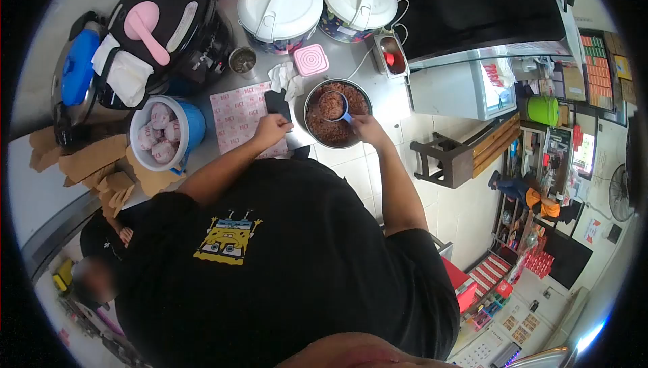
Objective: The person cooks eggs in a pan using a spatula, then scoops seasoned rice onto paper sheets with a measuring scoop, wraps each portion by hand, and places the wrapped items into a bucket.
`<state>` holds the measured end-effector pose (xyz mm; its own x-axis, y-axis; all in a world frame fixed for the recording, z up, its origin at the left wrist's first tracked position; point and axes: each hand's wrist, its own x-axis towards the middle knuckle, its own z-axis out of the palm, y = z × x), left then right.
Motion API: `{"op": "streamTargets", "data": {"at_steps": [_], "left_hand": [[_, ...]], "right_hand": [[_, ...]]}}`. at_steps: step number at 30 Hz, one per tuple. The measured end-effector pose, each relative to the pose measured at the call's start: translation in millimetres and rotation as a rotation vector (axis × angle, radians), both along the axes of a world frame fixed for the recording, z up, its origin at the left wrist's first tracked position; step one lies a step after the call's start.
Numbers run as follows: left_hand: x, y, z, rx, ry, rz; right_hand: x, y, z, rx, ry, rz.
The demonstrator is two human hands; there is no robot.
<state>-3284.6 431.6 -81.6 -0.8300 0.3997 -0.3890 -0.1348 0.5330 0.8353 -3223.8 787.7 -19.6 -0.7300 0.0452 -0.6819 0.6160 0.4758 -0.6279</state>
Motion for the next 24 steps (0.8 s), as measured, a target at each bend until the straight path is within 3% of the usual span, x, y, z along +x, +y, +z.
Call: {"op": "streamTargets", "data": {"at_steps": [1,3,8,11,13,14,15,17,19,24], "left_hand": [[4,-13,-3,-0.017,-0.040,0.036],[13,-39,-9,-0.050,-0.026,0.043],[22,-64,4,-0.115,-0.096,0.097],[19,-55,21,-0.093,-0.144,0.147],[13,-46,24,-0.028,-0.114,0.111],[10,-38,26,-0.033,-0.116,0.115],[7,-28,30,-0.015,-0.125,0.078],[7,-7,32,0.003,-0.137,0.041],[8,15,30,-0.028,0.076,-0.047],[0,49,29,-0.091,0.083,-0.065]], "right_hand": [[0,3,5,-0.004,0.004,0.003],[8,5,15,0.294,0.278,0.039],[13,-4,44,0.296,0.155,0.033],[18,-13,35,0.287,0.322,0.016],[11,-37,50,0.457,0.287,0.161],[13,-44,28,0.486,0.271,0.239],[22,-56,0,0.589,0.427,0.286],[20,-92,22,0.712,0.212,0.263],[14,-97,29,0.757,0.160,0.288],[-4,-82,37,0.815,-0.047,0.314]]}}
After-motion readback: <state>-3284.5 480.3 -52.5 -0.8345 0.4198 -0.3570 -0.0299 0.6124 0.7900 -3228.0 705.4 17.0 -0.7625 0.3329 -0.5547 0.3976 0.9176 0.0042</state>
